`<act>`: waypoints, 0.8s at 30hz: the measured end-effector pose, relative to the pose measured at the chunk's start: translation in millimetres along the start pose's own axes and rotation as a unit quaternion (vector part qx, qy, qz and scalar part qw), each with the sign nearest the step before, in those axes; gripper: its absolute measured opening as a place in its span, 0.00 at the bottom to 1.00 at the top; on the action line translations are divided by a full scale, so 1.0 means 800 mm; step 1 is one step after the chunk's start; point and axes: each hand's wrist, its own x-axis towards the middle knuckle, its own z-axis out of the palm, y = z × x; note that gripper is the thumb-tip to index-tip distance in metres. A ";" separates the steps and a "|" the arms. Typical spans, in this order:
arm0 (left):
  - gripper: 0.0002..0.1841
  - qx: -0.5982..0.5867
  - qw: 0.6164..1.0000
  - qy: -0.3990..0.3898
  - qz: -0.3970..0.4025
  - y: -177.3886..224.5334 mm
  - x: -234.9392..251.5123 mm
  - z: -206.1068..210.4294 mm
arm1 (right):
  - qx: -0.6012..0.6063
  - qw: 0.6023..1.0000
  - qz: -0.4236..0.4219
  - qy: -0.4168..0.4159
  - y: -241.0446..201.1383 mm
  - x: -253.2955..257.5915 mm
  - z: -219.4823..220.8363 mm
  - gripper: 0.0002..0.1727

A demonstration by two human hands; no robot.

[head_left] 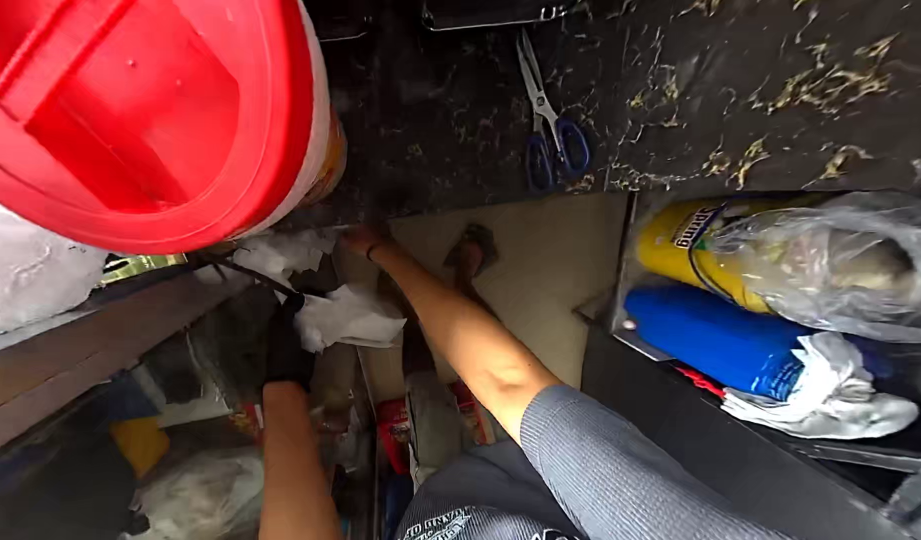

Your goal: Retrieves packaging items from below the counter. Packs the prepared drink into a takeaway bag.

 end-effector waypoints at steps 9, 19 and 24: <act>0.38 0.261 0.945 0.167 0.105 -0.021 -0.031 0.027 | -0.020 0.988 -0.118 0.102 0.047 0.007 0.027 0.21; 0.22 0.059 0.998 0.006 0.029 -0.079 -0.058 0.093 | -0.151 0.949 -0.148 0.233 0.082 -0.017 0.034 0.20; 0.28 -0.068 0.996 -0.052 -0.015 -0.086 -0.017 0.113 | -0.127 0.944 -0.235 0.192 0.109 -0.128 0.041 0.14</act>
